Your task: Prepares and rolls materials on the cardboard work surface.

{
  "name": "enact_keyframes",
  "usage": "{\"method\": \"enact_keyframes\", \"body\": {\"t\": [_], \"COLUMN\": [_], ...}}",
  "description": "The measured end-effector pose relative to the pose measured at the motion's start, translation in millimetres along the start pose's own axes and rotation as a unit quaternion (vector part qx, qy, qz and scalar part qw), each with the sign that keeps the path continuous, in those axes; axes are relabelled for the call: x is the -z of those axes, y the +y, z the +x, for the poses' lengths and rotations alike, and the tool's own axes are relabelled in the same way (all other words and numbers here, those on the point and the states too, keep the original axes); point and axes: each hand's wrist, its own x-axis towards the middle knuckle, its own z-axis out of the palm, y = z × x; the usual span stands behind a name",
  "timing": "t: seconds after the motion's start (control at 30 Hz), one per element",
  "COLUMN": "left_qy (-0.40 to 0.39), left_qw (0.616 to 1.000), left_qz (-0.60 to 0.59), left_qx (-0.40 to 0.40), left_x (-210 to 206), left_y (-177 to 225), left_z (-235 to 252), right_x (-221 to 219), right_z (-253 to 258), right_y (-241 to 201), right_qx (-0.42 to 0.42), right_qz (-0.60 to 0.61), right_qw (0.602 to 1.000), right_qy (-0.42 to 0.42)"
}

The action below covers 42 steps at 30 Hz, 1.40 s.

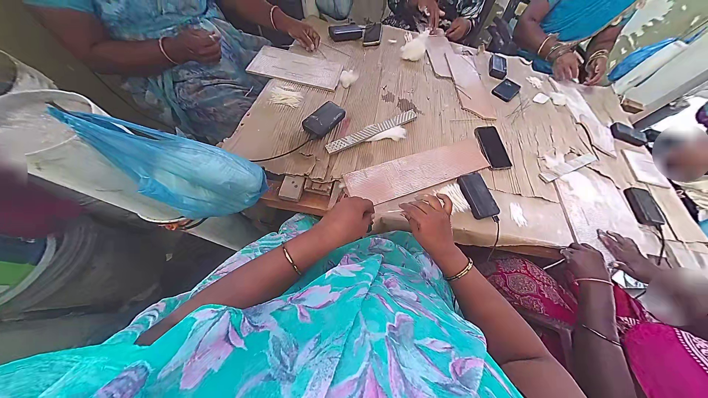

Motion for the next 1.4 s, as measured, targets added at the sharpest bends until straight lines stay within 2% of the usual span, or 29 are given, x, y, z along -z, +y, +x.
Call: {"method": "enact_keyframes", "body": {"t": [0.23,0.43,0.57,0.73,0.83,1.03,1.2,1.3,1.4], "left_qy": [-0.062,-0.056,-0.027,-0.020,-0.029,-0.035,-0.039,-0.039,-0.028], "left_qw": [0.998,0.998,1.000,1.000,0.999,0.998,0.998,0.998,0.997], "left_qz": [0.028,0.032,0.013,-0.002,-0.007,-0.013,-0.021,-0.023,-0.034], "left_qx": [-0.005,-0.018,-0.009,0.017,0.027,0.044,0.047,0.053,0.065], "left_x": [-5.9,-3.1,2.9,2.8,1.1,1.1,-3.0,-5.0,-6.0], "left_y": [18.8,22.9,13.6,11.0,10.0,-1.5,-6.0,-11.5,-24.9], "left_z": [-0.4,-3.3,-3.9,-5.5,-7.2,-11.8,-14.0,-13.2,-12.6], "right_x": [20.6,39.2,50.9,43.5,26.5,26.1,51.4,53.5,42.5], "right_z": [-28.4,-47.2,-38.6,-11.7,-4.1,-7.1,-16.4,-23.7,-33.9], "right_y": [0.8,16.5,40.0,72.9,82.7,81.9,87.1,94.3,101.2], "right_qx": [0.005,-0.029,-0.141,-0.329,-0.378,-0.422,-0.449,-0.438,-0.380], "right_qz": [-0.012,-0.046,-0.078,-0.120,-0.136,-0.137,-0.111,-0.095,-0.069], "right_qw": [1.000,0.998,0.987,0.933,0.908,0.888,0.884,0.892,0.918], "right_qy": [0.019,0.021,0.007,-0.087,-0.120,-0.122,-0.064,-0.061,-0.091]}}
